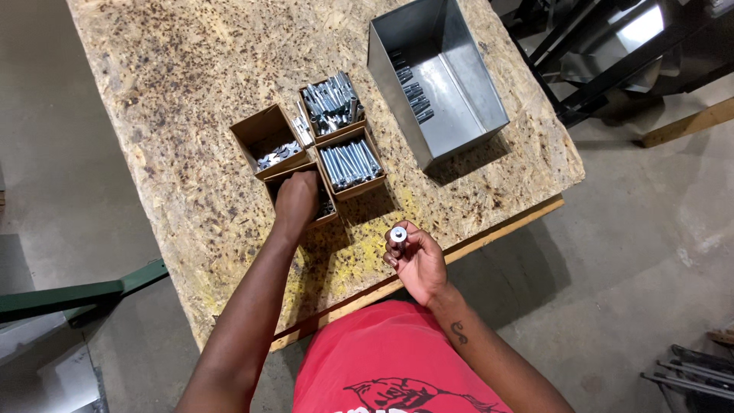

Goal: The person repeatedly picks a bolt from a cardboard box, then picks a nut from another box and threads it onto the bolt by hand. The assembled bolt-and-nut is placed into a metal bin. This cycle repeats throughout the clip.

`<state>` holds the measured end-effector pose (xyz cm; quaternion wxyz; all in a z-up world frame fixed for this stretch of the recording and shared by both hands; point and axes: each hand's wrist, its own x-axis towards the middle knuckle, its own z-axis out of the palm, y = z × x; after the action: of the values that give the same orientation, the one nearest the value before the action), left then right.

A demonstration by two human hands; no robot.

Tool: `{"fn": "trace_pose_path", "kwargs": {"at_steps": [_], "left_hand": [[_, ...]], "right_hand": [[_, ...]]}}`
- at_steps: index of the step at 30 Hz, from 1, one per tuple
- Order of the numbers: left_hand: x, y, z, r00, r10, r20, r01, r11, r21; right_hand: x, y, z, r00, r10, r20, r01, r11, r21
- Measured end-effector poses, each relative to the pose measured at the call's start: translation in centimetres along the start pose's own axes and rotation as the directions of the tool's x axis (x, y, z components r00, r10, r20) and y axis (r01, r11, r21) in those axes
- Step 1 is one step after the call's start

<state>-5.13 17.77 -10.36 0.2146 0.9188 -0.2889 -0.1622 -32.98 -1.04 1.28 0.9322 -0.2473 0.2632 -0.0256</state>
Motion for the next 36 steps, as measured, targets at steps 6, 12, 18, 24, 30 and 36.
{"fn": "trace_pose_path", "kwargs": {"at_steps": [6, 12, 18, 24, 30, 36], "left_hand": [[-0.7, 3.3, -3.6, 1.0, 0.017, 0.003, -0.017, 1.0, -0.018], [-1.1, 3.1, -3.3, 0.999, 0.03, 0.021, -0.03, 0.999, 0.039], [-1.1, 2.9, -3.0, 1.0, 0.03, 0.004, -0.03, 0.999, -0.023], [1.7, -0.9, -0.2, 0.998, 0.037, 0.049, -0.041, 0.996, 0.076], [1.1, 1.0, -1.7, 0.966, -0.049, 0.253, 0.023, 0.994, 0.103], [-1.2, 1.8, -1.3, 0.996, 0.021, 0.092, -0.022, 1.0, 0.011]], "right_hand": [[0.1, 1.0, 0.8, 1.0, 0.028, -0.005, -0.028, 0.999, -0.019], [0.1, 0.9, 0.7, 0.999, 0.045, 0.003, -0.045, 0.999, -0.008], [0.0, 0.8, 0.5, 0.998, 0.064, -0.006, -0.064, 0.998, -0.023], [0.2, 0.9, 0.4, 0.997, 0.076, -0.003, -0.076, 0.997, -0.019], [0.7, 1.0, 0.8, 0.997, 0.078, 0.024, -0.077, 0.995, -0.063], [1.4, 1.5, -0.2, 0.995, 0.091, 0.03, -0.089, 0.995, -0.045]]}}
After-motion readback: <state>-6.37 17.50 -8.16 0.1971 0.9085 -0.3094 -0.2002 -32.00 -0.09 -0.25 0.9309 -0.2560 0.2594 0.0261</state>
